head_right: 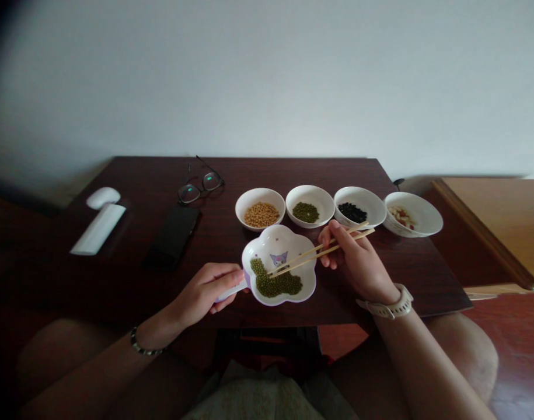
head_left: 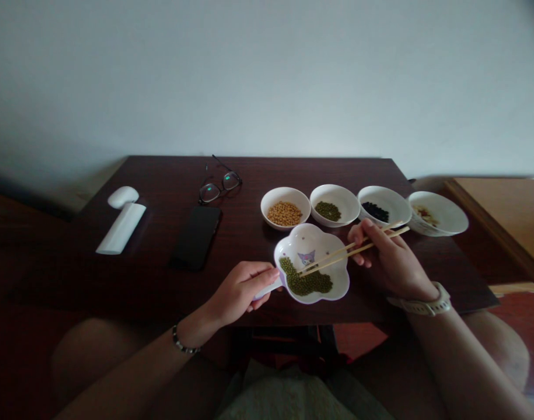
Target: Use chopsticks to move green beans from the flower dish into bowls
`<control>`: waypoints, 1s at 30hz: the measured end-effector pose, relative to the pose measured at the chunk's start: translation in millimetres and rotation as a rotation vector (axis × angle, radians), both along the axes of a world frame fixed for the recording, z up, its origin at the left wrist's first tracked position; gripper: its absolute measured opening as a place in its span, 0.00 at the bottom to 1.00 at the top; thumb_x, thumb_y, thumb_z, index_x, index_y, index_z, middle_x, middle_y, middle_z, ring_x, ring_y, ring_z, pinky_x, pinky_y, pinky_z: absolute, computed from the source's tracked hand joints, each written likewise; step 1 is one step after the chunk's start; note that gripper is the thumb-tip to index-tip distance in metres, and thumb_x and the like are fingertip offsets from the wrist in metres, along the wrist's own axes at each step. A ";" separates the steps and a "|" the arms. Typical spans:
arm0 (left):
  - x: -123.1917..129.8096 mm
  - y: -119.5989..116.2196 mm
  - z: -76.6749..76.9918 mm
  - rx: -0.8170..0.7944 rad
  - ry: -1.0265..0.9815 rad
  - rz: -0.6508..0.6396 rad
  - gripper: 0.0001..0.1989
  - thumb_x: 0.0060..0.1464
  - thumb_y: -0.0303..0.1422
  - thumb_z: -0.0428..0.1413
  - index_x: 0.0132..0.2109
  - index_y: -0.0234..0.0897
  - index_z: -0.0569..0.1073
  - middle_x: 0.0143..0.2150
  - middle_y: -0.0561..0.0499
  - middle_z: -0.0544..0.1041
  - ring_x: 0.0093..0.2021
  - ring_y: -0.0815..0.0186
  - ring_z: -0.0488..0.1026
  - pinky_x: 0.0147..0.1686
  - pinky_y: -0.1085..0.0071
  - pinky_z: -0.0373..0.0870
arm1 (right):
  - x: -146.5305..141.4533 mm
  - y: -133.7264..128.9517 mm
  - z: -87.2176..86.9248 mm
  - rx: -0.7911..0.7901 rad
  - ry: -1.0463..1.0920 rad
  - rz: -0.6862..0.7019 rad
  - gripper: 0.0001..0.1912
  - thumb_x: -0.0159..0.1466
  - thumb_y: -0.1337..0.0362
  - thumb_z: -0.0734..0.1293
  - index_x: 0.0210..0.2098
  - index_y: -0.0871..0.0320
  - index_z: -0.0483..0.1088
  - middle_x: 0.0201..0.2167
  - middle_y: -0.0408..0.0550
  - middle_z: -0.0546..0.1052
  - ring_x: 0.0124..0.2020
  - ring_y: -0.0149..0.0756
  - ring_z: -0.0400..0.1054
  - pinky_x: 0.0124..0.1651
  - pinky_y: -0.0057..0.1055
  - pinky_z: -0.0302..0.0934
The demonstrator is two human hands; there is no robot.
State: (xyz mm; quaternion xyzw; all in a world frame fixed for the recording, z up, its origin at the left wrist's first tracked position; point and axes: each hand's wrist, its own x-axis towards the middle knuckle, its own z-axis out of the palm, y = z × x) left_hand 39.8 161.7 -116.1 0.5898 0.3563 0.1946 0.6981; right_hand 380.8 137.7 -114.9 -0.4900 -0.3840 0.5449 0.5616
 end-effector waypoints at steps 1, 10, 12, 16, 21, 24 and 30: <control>0.0 -0.1 -0.2 0.001 -0.001 0.003 0.25 0.78 0.50 0.57 0.40 0.33 0.80 0.20 0.58 0.68 0.17 0.73 0.58 0.19 0.74 0.49 | 0.0 0.0 0.4 0.001 0.009 -0.003 0.26 0.76 0.42 0.77 0.31 0.55 0.79 0.27 0.45 0.74 0.22 0.28 0.63 0.21 0.26 0.57; -0.1 -0.2 -2.5 0.004 0.003 0.001 0.25 0.78 0.51 0.57 0.40 0.33 0.80 0.21 0.57 0.69 0.17 0.73 0.58 0.19 0.74 0.50 | 3.2 -0.2 -0.8 0.003 -0.036 -0.035 0.26 0.76 0.42 0.76 0.31 0.55 0.78 0.27 0.46 0.73 0.23 0.29 0.62 0.22 0.26 0.58; 0.1 -0.2 -2.6 0.007 0.004 0.001 0.26 0.78 0.51 0.57 0.40 0.33 0.80 0.21 0.57 0.69 0.17 0.73 0.59 0.19 0.74 0.50 | 2.8 -0.4 -1.0 0.006 -0.037 -0.034 0.26 0.77 0.43 0.75 0.32 0.55 0.78 0.27 0.45 0.72 0.23 0.29 0.62 0.22 0.26 0.58; 0.0 -0.8 -1.4 -0.003 0.002 0.003 0.25 0.78 0.51 0.57 0.40 0.34 0.79 0.21 0.58 0.69 0.17 0.73 0.58 0.19 0.74 0.49 | 2.1 -0.4 -0.4 0.023 -0.004 -0.057 0.25 0.76 0.44 0.76 0.31 0.56 0.77 0.30 0.45 0.73 0.24 0.27 0.63 0.22 0.25 0.59; -0.7 -0.7 0.1 -0.006 0.003 0.000 0.25 0.78 0.51 0.57 0.39 0.35 0.79 0.21 0.58 0.69 0.17 0.73 0.58 0.19 0.73 0.49 | 1.8 0.7 0.3 0.000 0.041 -0.049 0.25 0.74 0.44 0.78 0.31 0.56 0.78 0.31 0.45 0.72 0.23 0.26 0.63 0.21 0.24 0.59; -0.6 -0.6 0.1 -0.008 0.006 0.000 0.25 0.78 0.51 0.57 0.39 0.34 0.79 0.21 0.57 0.68 0.17 0.73 0.58 0.19 0.73 0.49 | 1.0 0.7 0.3 -0.005 0.032 -0.027 0.25 0.74 0.43 0.78 0.31 0.56 0.78 0.30 0.45 0.73 0.22 0.27 0.62 0.20 0.25 0.56; 0.8 -1.0 0.4 -0.013 0.002 0.009 0.25 0.77 0.51 0.58 0.39 0.35 0.78 0.20 0.57 0.68 0.17 0.72 0.58 0.19 0.73 0.49 | -2.1 0.1 1.2 -0.011 0.007 -0.014 0.25 0.76 0.43 0.77 0.31 0.56 0.78 0.28 0.44 0.72 0.23 0.29 0.62 0.22 0.27 0.57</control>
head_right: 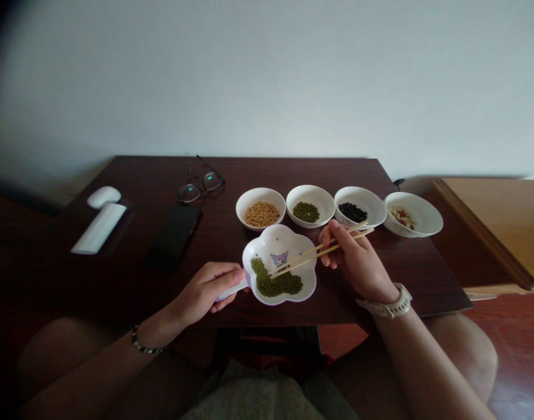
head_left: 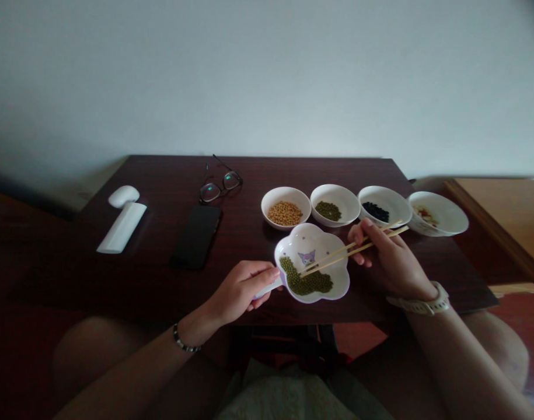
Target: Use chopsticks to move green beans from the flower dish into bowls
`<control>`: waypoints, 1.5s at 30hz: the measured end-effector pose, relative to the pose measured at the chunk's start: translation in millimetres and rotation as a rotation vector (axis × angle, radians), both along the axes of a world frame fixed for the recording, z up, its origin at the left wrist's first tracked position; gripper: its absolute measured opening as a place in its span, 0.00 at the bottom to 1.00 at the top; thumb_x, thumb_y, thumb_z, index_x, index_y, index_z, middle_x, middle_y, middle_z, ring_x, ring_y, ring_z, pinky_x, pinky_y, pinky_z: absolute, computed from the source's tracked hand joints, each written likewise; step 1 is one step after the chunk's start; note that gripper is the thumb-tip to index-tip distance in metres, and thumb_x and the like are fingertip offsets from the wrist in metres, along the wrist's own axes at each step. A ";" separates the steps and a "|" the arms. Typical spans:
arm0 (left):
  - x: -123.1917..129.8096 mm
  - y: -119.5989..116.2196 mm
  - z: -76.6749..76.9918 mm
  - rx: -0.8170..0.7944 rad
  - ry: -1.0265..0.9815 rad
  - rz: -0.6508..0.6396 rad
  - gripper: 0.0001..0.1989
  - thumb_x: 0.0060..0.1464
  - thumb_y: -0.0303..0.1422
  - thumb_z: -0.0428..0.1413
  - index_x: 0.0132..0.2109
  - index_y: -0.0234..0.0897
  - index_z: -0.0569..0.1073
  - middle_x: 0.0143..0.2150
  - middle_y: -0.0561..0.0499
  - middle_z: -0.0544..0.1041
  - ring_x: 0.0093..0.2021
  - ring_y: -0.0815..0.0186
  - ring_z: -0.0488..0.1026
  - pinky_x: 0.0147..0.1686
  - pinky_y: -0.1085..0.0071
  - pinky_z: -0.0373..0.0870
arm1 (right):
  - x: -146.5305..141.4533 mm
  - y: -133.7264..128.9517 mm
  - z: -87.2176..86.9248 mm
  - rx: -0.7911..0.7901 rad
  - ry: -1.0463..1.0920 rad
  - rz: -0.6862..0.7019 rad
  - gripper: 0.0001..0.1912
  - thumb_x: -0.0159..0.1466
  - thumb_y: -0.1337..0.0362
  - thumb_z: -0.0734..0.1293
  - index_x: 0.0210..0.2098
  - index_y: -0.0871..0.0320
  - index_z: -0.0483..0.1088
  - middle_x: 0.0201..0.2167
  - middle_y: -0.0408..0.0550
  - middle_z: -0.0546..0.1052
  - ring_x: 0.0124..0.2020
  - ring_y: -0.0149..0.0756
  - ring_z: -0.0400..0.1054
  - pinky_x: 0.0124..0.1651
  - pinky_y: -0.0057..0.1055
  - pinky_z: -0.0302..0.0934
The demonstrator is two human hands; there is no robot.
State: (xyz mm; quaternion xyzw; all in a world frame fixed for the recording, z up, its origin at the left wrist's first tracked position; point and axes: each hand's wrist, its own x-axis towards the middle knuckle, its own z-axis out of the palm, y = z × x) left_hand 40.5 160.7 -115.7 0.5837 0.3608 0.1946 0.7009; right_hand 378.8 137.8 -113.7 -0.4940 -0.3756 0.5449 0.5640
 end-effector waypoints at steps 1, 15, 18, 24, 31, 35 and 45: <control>0.1 0.0 0.1 0.000 0.001 0.000 0.25 0.77 0.51 0.57 0.39 0.35 0.78 0.20 0.57 0.68 0.17 0.73 0.58 0.19 0.73 0.49 | -0.3 0.1 0.2 0.002 0.003 -0.007 0.25 0.76 0.43 0.77 0.31 0.56 0.78 0.28 0.44 0.72 0.23 0.28 0.62 0.22 0.27 0.57; -0.3 0.5 0.6 0.001 0.013 -0.001 0.25 0.77 0.51 0.57 0.39 0.34 0.79 0.20 0.57 0.69 0.17 0.72 0.58 0.19 0.73 0.49 | 5.9 -0.3 1.8 0.011 0.003 -0.044 0.25 0.74 0.44 0.78 0.31 0.55 0.77 0.32 0.46 0.73 0.22 0.28 0.61 0.18 0.28 0.55; -0.4 0.1 0.8 0.008 0.027 0.006 0.25 0.77 0.51 0.57 0.38 0.34 0.78 0.21 0.57 0.68 0.18 0.72 0.58 0.19 0.74 0.49 | 6.2 0.0 0.6 0.010 -0.016 -0.046 0.26 0.75 0.43 0.78 0.31 0.56 0.77 0.31 0.46 0.73 0.22 0.27 0.61 0.19 0.27 0.57; -2.3 0.8 -0.2 0.007 0.018 -0.002 0.25 0.78 0.51 0.57 0.39 0.34 0.78 0.21 0.58 0.68 0.18 0.73 0.58 0.19 0.74 0.50 | 2.2 0.5 1.7 0.050 -0.068 -0.102 0.27 0.74 0.41 0.78 0.30 0.56 0.77 0.32 0.47 0.74 0.23 0.28 0.63 0.19 0.27 0.57; -4.2 2.8 2.7 -0.002 0.007 -0.005 0.26 0.77 0.52 0.57 0.39 0.34 0.79 0.20 0.57 0.68 0.17 0.72 0.58 0.19 0.74 0.49 | 0.8 -0.4 4.5 0.055 -0.044 -0.103 0.26 0.75 0.43 0.77 0.30 0.54 0.75 0.30 0.46 0.73 0.23 0.29 0.62 0.20 0.30 0.54; -6.0 3.0 3.5 -0.011 -0.008 0.000 0.27 0.77 0.53 0.57 0.40 0.33 0.80 0.19 0.58 0.67 0.16 0.72 0.57 0.18 0.74 0.48 | 3.5 -1.4 6.4 0.063 -0.013 -0.125 0.25 0.75 0.44 0.77 0.30 0.54 0.75 0.30 0.45 0.72 0.23 0.29 0.60 0.20 0.30 0.53; -8.5 8.7 11.3 -0.057 -0.031 -0.017 0.27 0.75 0.53 0.58 0.40 0.32 0.82 0.17 0.58 0.66 0.14 0.73 0.54 0.17 0.74 0.46 | 14.4 -5.7 14.5 0.107 0.015 -0.140 0.25 0.76 0.42 0.75 0.32 0.51 0.70 0.31 0.44 0.67 0.23 0.31 0.54 0.19 0.34 0.46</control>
